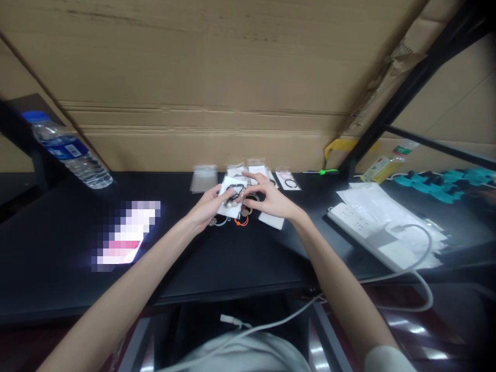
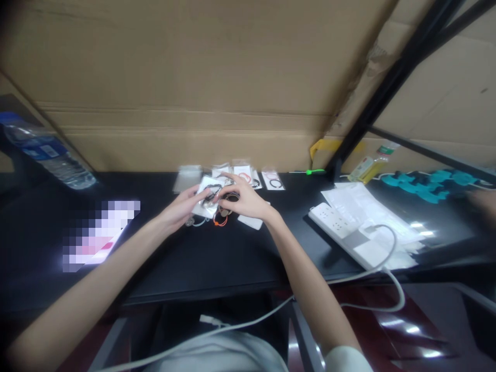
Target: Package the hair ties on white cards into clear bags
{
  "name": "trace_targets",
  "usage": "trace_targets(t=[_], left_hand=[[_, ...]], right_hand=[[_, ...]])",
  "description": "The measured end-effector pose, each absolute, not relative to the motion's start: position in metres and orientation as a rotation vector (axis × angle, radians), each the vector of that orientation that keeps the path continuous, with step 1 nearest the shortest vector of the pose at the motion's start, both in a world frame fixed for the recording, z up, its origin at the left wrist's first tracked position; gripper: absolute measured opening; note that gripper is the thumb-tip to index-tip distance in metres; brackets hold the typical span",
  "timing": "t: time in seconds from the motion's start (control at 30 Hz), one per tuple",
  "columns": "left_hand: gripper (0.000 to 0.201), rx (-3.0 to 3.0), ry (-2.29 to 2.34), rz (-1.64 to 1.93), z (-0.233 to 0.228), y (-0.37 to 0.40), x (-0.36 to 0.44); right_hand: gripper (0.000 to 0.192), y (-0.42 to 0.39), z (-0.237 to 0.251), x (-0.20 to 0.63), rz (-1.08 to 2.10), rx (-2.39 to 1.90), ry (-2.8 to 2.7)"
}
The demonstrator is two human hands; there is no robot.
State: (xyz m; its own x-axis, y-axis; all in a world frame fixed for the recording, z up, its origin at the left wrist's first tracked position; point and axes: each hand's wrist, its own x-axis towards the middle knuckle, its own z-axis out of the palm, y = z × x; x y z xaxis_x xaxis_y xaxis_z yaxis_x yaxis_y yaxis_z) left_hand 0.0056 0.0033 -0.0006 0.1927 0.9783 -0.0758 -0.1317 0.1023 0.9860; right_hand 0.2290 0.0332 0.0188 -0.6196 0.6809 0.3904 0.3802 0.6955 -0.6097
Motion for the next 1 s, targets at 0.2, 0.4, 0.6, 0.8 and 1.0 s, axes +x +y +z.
trace_targets(t=[0.2,0.4,0.6,0.8,1.0], left_hand=[[0.05,1.089,0.986,1.09,-0.002,0.004,0.006],[0.046,1.024,0.936,1.086,-0.005,0.007,0.005],[0.051,1.085,0.966,1.081,0.0,0.004,0.007],[0.053,1.12,1.008,1.143,-0.003,0.003,0.008],[0.055,1.1,0.998,1.186,-0.004,0.004,0.009]], right_hand=[[0.012,0.032,0.019,0.228,0.638,-0.836,-2.29],[0.017,0.03,0.023,0.231,0.668,-0.885,-2.293],[0.017,0.029,0.022,0.229,0.663,-0.878,-2.289],[0.017,0.03,0.014,0.222,0.607,-0.875,-2.248],[0.013,0.032,0.007,0.218,0.623,-0.882,-2.212]])
